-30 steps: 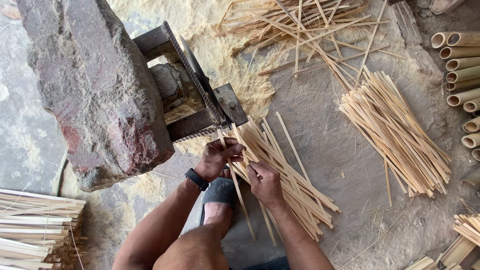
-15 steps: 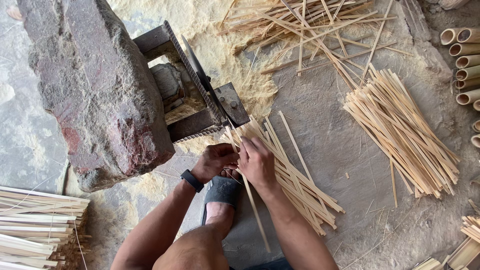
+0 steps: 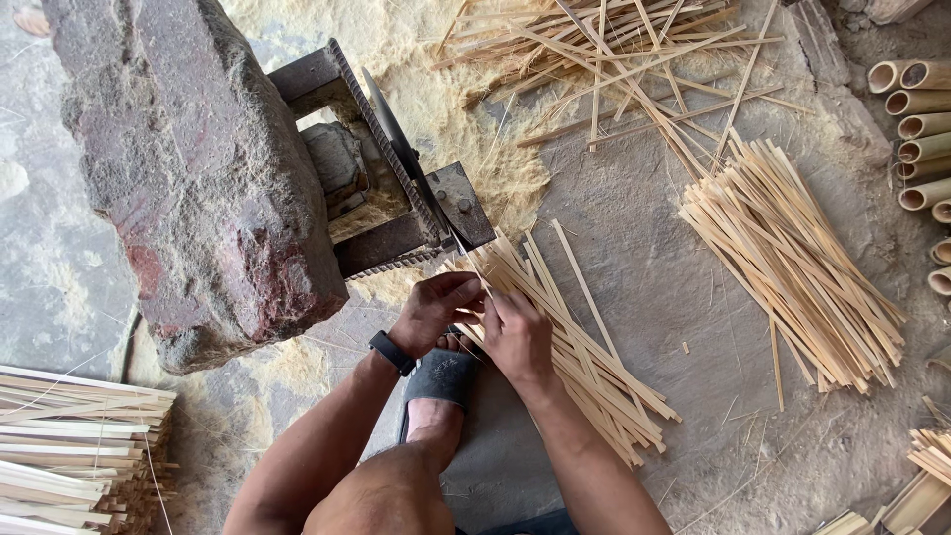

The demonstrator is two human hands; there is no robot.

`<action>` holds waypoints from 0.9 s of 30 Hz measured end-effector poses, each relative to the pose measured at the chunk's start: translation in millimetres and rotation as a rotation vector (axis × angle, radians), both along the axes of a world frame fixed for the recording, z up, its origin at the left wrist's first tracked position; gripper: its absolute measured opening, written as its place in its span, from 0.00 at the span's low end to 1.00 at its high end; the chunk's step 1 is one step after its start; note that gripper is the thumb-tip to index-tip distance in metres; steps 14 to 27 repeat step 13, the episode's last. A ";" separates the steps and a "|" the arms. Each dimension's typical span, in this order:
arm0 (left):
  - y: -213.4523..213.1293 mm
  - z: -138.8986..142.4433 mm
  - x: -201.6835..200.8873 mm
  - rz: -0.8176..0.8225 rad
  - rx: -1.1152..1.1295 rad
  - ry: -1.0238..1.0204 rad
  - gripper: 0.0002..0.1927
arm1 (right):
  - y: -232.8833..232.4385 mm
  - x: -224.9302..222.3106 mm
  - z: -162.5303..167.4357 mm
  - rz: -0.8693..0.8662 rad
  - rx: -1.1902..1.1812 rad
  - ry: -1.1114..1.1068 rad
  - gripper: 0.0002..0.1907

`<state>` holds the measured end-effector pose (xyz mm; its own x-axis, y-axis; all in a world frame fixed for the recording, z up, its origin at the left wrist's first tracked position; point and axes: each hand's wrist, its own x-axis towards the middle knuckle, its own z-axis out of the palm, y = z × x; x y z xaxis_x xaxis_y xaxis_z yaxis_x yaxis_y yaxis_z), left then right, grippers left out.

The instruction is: The person uses a foot-operated guillotine cutter to trim the ends of bamboo strips. They hold a bundle of strips against the blade, press the foot pedal to cut, and then move the cut pieces aside. The process is repeated continuously throughout the clip.

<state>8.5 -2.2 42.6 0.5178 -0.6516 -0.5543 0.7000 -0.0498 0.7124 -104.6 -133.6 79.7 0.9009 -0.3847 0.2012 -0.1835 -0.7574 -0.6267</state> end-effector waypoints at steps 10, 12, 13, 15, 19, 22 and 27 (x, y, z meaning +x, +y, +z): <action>4.8 17.9 -3.5 -0.145 0.162 -0.082 0.18 | -15.9 -22.8 -11.4 0.059 0.078 0.069 0.08; 9.3 32.3 -2.3 -0.264 0.249 -0.120 0.18 | -34.5 -57.5 -16.1 0.044 0.095 0.099 0.14; 10.8 39.4 4.0 -0.270 0.247 -0.115 0.18 | -46.0 -70.1 -19.9 0.006 0.098 0.263 0.33; 10.8 39.4 4.0 -0.270 0.247 -0.115 0.18 | -46.0 -70.1 -19.9 0.006 0.098 0.263 0.33; 10.8 39.4 4.0 -0.270 0.247 -0.115 0.18 | -46.0 -70.1 -19.9 0.006 0.098 0.263 0.33; 10.8 39.4 4.0 -0.270 0.247 -0.115 0.18 | -46.0 -70.1 -19.9 0.006 0.098 0.263 0.33; 10.8 39.4 4.0 -0.270 0.247 -0.115 0.18 | -46.0 -70.1 -19.9 0.006 0.098 0.263 0.33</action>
